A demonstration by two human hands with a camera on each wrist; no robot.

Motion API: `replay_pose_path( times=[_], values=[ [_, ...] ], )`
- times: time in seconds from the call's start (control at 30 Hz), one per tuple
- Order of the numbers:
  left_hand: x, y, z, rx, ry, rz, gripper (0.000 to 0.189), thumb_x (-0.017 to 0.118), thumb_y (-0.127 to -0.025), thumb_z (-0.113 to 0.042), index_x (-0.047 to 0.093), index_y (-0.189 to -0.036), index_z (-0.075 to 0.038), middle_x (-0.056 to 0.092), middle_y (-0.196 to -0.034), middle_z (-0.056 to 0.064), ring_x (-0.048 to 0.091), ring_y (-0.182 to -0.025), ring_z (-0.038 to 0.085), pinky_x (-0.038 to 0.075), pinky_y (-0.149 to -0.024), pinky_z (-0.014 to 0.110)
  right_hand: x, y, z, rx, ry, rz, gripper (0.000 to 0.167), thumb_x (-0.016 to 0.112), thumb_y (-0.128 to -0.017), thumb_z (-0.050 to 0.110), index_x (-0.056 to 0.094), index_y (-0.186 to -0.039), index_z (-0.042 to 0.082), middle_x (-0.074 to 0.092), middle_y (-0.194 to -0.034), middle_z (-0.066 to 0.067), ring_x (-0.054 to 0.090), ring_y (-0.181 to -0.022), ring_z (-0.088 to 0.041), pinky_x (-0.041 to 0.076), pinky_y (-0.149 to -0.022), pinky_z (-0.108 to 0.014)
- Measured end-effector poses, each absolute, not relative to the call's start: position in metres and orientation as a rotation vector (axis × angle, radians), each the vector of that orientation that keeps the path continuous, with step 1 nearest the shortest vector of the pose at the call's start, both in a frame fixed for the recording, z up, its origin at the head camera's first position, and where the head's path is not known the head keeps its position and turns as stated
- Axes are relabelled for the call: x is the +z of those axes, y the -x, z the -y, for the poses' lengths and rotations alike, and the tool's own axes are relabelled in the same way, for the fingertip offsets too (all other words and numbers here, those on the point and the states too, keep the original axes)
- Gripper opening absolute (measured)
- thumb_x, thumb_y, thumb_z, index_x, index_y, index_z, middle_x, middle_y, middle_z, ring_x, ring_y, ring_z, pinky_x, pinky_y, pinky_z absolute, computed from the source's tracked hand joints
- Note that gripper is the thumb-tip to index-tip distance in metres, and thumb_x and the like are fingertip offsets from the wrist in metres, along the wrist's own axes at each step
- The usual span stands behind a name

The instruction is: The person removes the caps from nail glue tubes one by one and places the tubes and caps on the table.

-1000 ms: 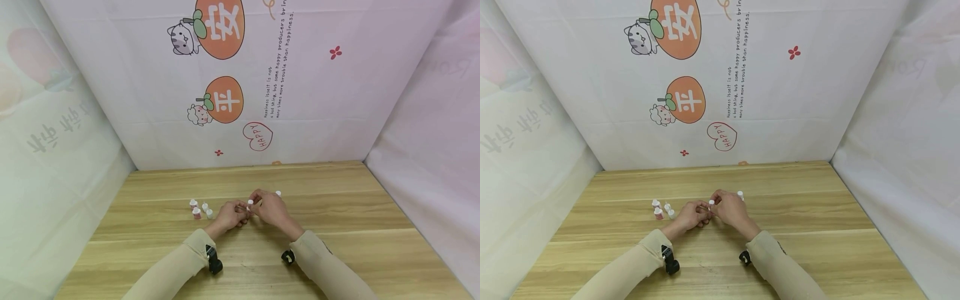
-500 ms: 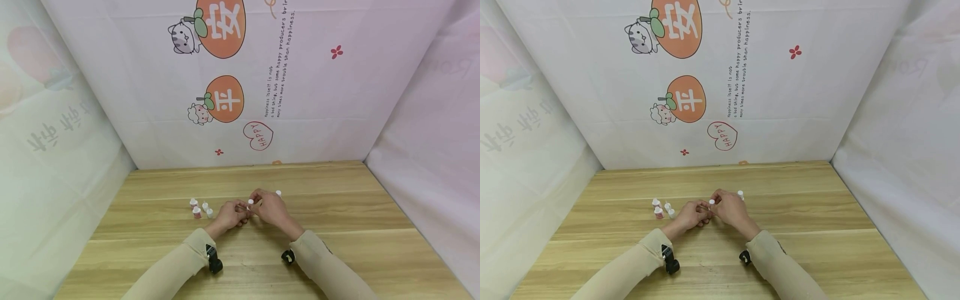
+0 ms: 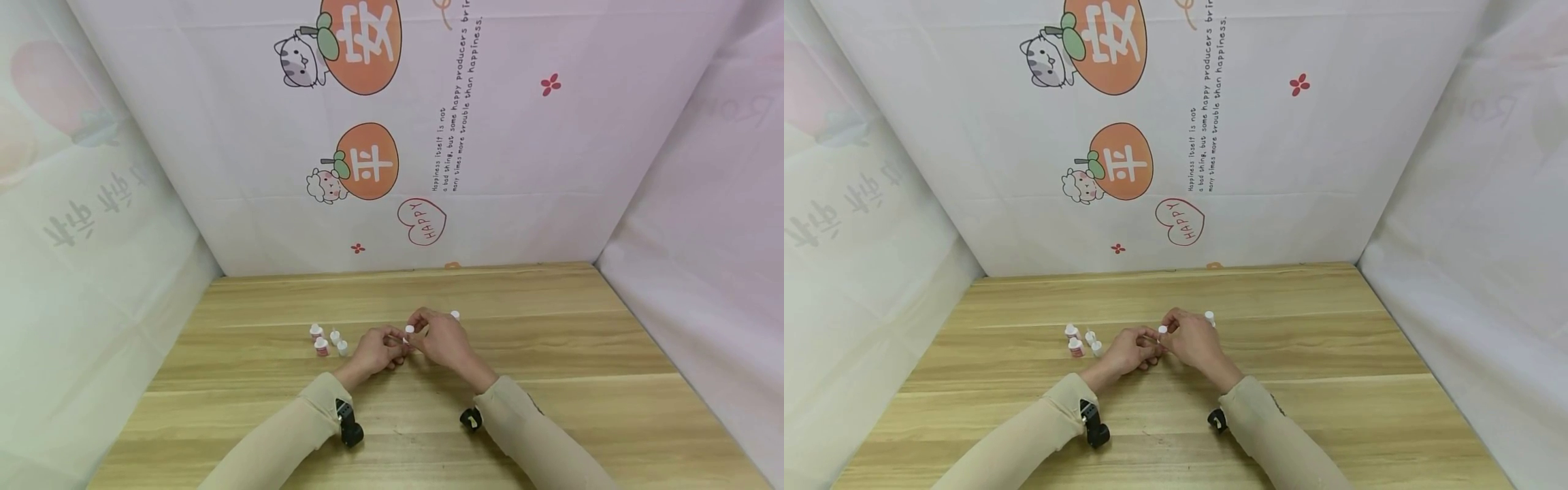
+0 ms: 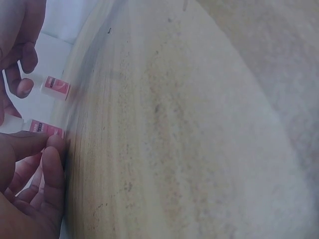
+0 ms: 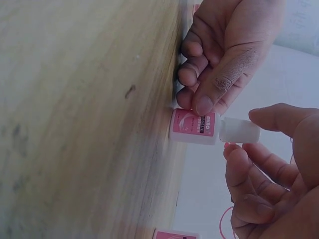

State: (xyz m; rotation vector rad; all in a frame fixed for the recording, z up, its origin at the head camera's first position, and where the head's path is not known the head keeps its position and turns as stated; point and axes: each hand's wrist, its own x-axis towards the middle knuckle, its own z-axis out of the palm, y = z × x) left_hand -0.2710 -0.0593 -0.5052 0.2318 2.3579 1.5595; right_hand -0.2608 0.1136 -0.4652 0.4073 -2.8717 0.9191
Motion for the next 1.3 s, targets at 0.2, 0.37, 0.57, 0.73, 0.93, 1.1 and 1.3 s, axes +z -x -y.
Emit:
replay_pose_path(
  times=[0.2, 0.37, 0.57, 0.73, 0.93, 1.1, 1.3],
  values=[
    [-0.5049, 0.2705, 0.0596, 1.561, -0.239, -2.356, 0.022, 0.071, -0.093, -0.014, 0.067, -0.11, -0.002, 0.074, -0.085, 0.012, 0.067, -0.065, 0.011, 0.057, -0.056, 0.025, -0.4637, 0.2604, -0.1138, 0.937, -0.399, 2.884, 0.013, 0.076, -0.087, 0.028, 0.068, -0.097, 0.022, 0.072, -0.093, 0.003, 0.057, -0.065, -0.007, 0.045, -0.059, -0.026],
    [-0.5039, 0.2702, 0.0599, 1.566, -0.236, -2.353, 0.021, 0.07, -0.093, -0.014, 0.067, -0.11, -0.003, 0.074, -0.084, 0.012, 0.066, -0.065, 0.01, 0.056, -0.056, 0.025, -0.4622, 0.2596, -0.1134, 0.949, -0.396, 2.881, 0.014, 0.076, -0.087, 0.027, 0.068, -0.097, 0.021, 0.072, -0.093, 0.003, 0.057, -0.065, -0.007, 0.045, -0.058, -0.027],
    [-0.5047, 0.2706, 0.0602, 1.571, -0.241, -2.347, 0.021, 0.07, -0.093, -0.014, 0.067, -0.11, -0.003, 0.074, -0.085, 0.012, 0.067, -0.065, 0.011, 0.056, -0.056, 0.025, -0.4623, 0.2588, -0.1133, 0.938, -0.382, 2.885, 0.014, 0.077, -0.086, 0.028, 0.068, -0.095, 0.021, 0.071, -0.089, 0.005, 0.057, -0.066, -0.007, 0.045, -0.059, -0.026],
    [-0.5046, 0.2704, 0.0601, 1.569, -0.239, -2.351, 0.022, 0.071, -0.093, -0.015, 0.067, -0.11, -0.003, 0.074, -0.086, 0.013, 0.067, -0.066, 0.011, 0.056, -0.057, 0.025, -0.4615, 0.2587, -0.1129, 0.944, -0.382, 2.888, 0.014, 0.076, -0.086, 0.027, 0.068, -0.096, 0.022, 0.071, -0.09, 0.005, 0.057, -0.066, -0.007, 0.044, -0.058, -0.027],
    [-0.504, 0.2694, 0.06, 1.565, -0.243, -2.359, 0.023, 0.072, -0.092, -0.016, 0.067, -0.11, -0.003, 0.074, -0.086, 0.013, 0.067, -0.066, 0.011, 0.057, -0.057, 0.026, -0.4617, 0.259, -0.1127, 0.932, -0.37, 2.892, 0.014, 0.077, -0.086, 0.029, 0.067, -0.095, 0.022, 0.071, -0.09, 0.005, 0.057, -0.067, -0.007, 0.045, -0.058, -0.027],
    [-0.5044, 0.27, 0.0605, 1.565, -0.249, -2.353, 0.022, 0.072, -0.092, -0.015, 0.067, -0.11, -0.003, 0.074, -0.087, 0.014, 0.067, -0.067, 0.011, 0.057, -0.057, 0.026, -0.462, 0.2586, -0.1128, 0.934, -0.399, 2.878, 0.013, 0.076, -0.086, 0.026, 0.068, -0.095, 0.022, 0.071, -0.091, 0.004, 0.057, -0.067, -0.007, 0.045, -0.058, -0.027],
    [-0.5046, 0.27, 0.0609, 1.564, -0.26, -2.36, 0.023, 0.072, -0.092, -0.016, 0.067, -0.11, -0.003, 0.074, -0.087, 0.015, 0.068, -0.066, 0.012, 0.057, -0.057, 0.027, -0.463, 0.2595, -0.1126, 0.934, -0.394, 2.874, 0.014, 0.077, -0.086, 0.026, 0.067, -0.095, 0.021, 0.07, -0.089, 0.004, 0.055, -0.065, -0.008, 0.044, -0.058, -0.027]
  ],
)
